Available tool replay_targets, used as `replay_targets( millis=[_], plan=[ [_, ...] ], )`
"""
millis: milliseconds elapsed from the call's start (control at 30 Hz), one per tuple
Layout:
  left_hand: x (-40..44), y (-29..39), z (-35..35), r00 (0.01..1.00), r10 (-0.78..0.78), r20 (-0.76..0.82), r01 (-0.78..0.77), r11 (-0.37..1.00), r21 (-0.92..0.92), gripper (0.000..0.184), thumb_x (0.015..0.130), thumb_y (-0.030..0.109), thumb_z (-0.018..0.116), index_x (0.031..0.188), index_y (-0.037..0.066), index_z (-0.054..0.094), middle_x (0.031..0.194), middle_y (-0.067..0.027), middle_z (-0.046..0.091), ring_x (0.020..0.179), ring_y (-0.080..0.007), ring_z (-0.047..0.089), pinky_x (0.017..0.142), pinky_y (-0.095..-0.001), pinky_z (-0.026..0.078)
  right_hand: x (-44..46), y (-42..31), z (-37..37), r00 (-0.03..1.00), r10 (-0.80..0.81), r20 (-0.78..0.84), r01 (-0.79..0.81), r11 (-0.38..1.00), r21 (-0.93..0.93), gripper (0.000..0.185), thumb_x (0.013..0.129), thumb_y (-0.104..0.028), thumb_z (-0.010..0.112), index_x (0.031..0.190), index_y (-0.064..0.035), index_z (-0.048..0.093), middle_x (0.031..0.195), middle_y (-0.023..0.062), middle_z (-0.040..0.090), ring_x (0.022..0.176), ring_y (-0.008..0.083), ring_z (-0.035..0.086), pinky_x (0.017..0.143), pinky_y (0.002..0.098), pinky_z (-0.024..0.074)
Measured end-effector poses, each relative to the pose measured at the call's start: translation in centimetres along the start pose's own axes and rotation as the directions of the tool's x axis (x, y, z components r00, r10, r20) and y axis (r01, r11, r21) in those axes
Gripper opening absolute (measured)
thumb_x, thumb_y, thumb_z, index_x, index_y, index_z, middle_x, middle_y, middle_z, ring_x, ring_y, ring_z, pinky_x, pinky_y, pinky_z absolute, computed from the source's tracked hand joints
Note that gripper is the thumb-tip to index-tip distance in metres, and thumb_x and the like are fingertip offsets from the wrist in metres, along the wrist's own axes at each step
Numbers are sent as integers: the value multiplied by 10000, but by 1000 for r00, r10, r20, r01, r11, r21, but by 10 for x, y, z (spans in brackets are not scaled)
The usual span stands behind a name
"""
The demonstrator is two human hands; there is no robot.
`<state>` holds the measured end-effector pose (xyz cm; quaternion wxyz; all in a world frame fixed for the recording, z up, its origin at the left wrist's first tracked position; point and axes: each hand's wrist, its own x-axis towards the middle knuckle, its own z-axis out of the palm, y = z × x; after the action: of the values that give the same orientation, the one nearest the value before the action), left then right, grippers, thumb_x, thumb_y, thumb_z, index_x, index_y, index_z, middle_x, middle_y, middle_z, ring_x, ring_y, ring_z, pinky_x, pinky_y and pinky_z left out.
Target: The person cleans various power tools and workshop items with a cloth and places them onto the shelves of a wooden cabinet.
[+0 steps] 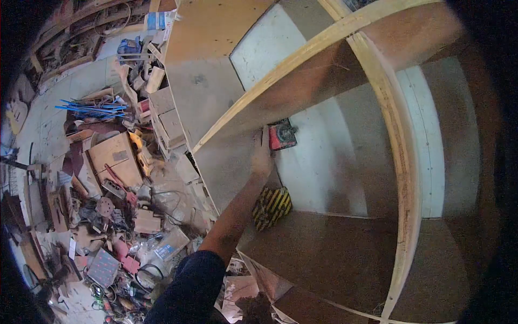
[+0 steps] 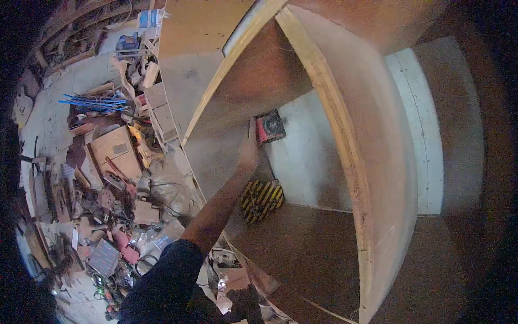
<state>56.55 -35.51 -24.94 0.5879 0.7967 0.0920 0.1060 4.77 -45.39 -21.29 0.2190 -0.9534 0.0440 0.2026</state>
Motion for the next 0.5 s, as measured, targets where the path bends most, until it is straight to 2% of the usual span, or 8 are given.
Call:
replay_targets(
  millis=[133,167,233,267,333,400,467,500],
  plan=[
    [-13,-8,-20,998,-29,50,34,995,-94,845,830,87,627,1510,127,127,1418,-239,350,1243,-426,426,874,-482,496,4,2,6,1000,18,-11,-18,999,39,463,926,-420,535,1243,-88,479,1267,124,495,1072,300,558,810,456,461],
    [-23,-8,-32,979,-47,197,74,988,-133,820,843,135,623,1503,105,139,1415,-248,351,1211,-438,451,918,-484,468,5,4,7,1000,25,-5,-25,998,56,467,926,-418,536,1251,-88,475,1273,124,492,1075,299,557,810,454,463],
    [-71,-27,-57,982,-49,181,78,984,-157,708,857,176,624,1445,48,251,1362,-245,421,1191,-427,475,976,-472,426,8,8,9,999,41,36,-45,992,120,474,928,-413,539,1266,-88,468,1286,124,485,1083,297,554,808,450,466],
    [-114,-40,-65,1000,-15,23,17,992,-123,624,858,169,630,1395,13,352,1311,-233,488,1204,-405,473,991,-456,411,8,10,12,996,53,72,-64,984,166,478,929,-411,540,1274,-88,465,1293,124,482,1087,296,553,808,447,468],
    [-189,-79,-89,979,-189,78,197,972,-126,598,850,162,630,1372,17,377,1252,-242,522,1186,-383,495,987,-431,411,22,9,25,985,79,153,-121,950,289,487,930,-406,542,1290,-88,458,1306,124,475,1094,294,550,807,443,471],
    [-253,-89,-164,988,-111,-109,110,994,-16,606,844,156,634,1379,34,379,1178,-226,566,1110,-347,555,939,-418,441,35,0,45,962,103,252,-198,901,387,496,932,-401,545,1305,-88,452,1319,124,469,1102,292,548,805,438,474],
    [-312,-102,-239,922,-388,8,386,914,-124,589,830,138,643,1354,32,394,1170,-197,574,1023,-329,593,891,-410,473,40,-7,67,932,128,339,-274,862,427,505,934,-397,547,1321,-88,445,1332,124,462,1110,290,545,804,434,477],
    [-356,-155,-248,875,-484,-9,484,874,-40,580,838,214,639,1340,40,409,1180,-203,580,1037,-364,588,880,-442,477,37,-8,77,919,134,371,-297,855,425,510,934,-394,548,1329,-88,441,1339,124,459,1113,289,544,803,432,479]
  ],
)
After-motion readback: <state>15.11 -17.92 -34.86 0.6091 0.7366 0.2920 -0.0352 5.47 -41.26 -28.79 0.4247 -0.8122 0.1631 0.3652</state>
